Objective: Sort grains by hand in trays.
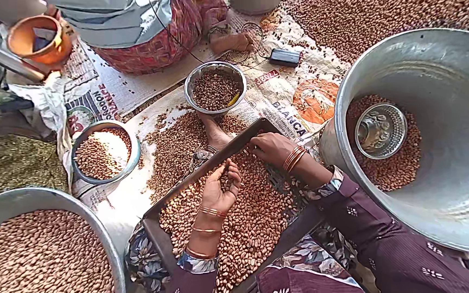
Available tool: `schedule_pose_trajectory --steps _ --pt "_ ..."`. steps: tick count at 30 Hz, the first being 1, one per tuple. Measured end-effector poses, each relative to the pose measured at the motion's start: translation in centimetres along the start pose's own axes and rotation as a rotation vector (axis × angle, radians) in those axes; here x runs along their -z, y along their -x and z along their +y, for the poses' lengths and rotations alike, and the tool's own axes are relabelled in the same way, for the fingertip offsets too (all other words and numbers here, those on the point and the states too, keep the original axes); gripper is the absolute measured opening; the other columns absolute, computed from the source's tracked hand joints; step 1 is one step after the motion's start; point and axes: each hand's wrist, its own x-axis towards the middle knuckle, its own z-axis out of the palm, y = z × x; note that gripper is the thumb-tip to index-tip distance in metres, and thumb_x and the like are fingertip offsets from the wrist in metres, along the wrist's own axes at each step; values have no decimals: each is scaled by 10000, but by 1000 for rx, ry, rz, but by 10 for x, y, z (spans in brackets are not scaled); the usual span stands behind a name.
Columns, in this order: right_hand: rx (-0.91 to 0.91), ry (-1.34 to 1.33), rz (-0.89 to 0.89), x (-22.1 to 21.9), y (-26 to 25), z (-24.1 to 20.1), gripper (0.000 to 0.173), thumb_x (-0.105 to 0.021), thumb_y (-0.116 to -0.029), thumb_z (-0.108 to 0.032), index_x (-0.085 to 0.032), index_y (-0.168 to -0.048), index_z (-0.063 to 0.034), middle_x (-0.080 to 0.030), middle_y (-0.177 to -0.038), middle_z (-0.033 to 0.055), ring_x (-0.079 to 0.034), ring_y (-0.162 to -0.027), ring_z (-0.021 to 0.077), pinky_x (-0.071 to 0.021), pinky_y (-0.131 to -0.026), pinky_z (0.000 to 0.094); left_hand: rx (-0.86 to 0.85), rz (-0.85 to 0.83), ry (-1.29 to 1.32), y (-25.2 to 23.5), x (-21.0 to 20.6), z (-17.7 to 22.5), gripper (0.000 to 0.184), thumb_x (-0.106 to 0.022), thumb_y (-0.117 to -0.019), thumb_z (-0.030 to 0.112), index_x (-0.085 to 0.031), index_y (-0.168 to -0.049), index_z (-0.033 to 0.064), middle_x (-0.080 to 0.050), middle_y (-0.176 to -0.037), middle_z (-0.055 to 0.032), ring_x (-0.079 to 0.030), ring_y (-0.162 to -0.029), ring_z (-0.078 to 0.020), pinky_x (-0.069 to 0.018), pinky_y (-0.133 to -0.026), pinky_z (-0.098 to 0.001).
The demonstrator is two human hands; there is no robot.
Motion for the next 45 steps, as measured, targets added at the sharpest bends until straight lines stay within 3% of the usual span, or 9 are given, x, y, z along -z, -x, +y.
schedule_pose_trajectory --steps 5,9,15,23,30,34,38,41,45 --pt "3 -36 -8 9 -1 -3 178 -619 -1022 -184 -710 -1104 -55 -711 -1013 155 -707 -937 352 -562 -785 562 -438 -234 -427 -26 -103 56 467 -238 -1131 415 -559 -1296 118 -685 -1141 -38 -699 -1028 -134 -583 -905 -313" --pt "34 -97 146 21 17 2 177 -619 -1008 -153 -726 -1094 -41 -716 -985 167 -714 -901 354 -566 -781 566 -619 -138 -730 -56 -131 103 760 -145 -1051 661 -223 -1640 187 -229 -1688 -124 -279 -1529 -338 -335 -1111 -679" --pt "-254 -133 421 25 86 7 277 -664 -1001 -212 -692 -1216 -39 -684 -1085 187 -684 -976 359 -559 -838 551 -873 -25 -1290 7 14 100 381 -429 -1071 247 -534 -1378 47 -595 -1348 -49 -615 -1164 -106 -535 -947 -318" --pt "-392 -314 256 -2 101 26 327 -464 -1105 -224 -668 -1176 22 -628 -1071 219 -646 -994 370 -517 -864 556 -897 782 -1717 143 194 11 372 -534 -1040 190 -553 -1258 -111 -624 -1045 -242 -614 -872 -229 -521 -807 -384" --pt "-345 -413 315 -2 107 31 283 -521 -1079 -191 -670 -1192 22 -629 -1079 216 -638 -1008 356 -509 -891 531 -395 980 -1954 139 184 17 639 -393 -1115 428 -658 -972 -136 -654 -953 -373 -639 -1015 -544 -432 -895 -698" --pt "-413 -410 315 -6 113 37 292 -514 -1087 -176 -656 -1234 33 -615 -1130 265 -635 -1040 414 -502 -908 585 -514 944 -1926 165 148 36 586 -499 -1082 401 -558 -723 -59 -557 -695 -220 -586 -719 -379 -435 -699 -604" --pt "-382 -450 316 -15 104 46 321 -479 -1101 -176 -650 -1232 62 -640 -1132 293 -634 -1079 432 -480 -953 593 -1061 375 -1425 235 71 38 331 -467 -987 134 -575 -716 289 -576 -600 236 -557 -539 106 -486 -514 -114" --pt "-355 -487 334 -7 101 31 346 -460 -1109 -187 -635 -1259 71 -649 -1200 288 -628 -1152 413 -458 -1017 579 -1158 72 -1338 268 64 52 175 -603 -984 262 -706 -868 342 -698 -782 252 -640 -719 127 -527 -662 -88" --pt "-303 -553 414 -4 110 6 323 -448 -1103 -170 -665 -1230 34 -652 -1159 230 -632 -1102 354 -482 -972 537 -1149 420 -1190 246 112 55 326 -401 -1000 63 -610 -830 246 -660 -713 229 -629 -667 105 -541 -644 -124"
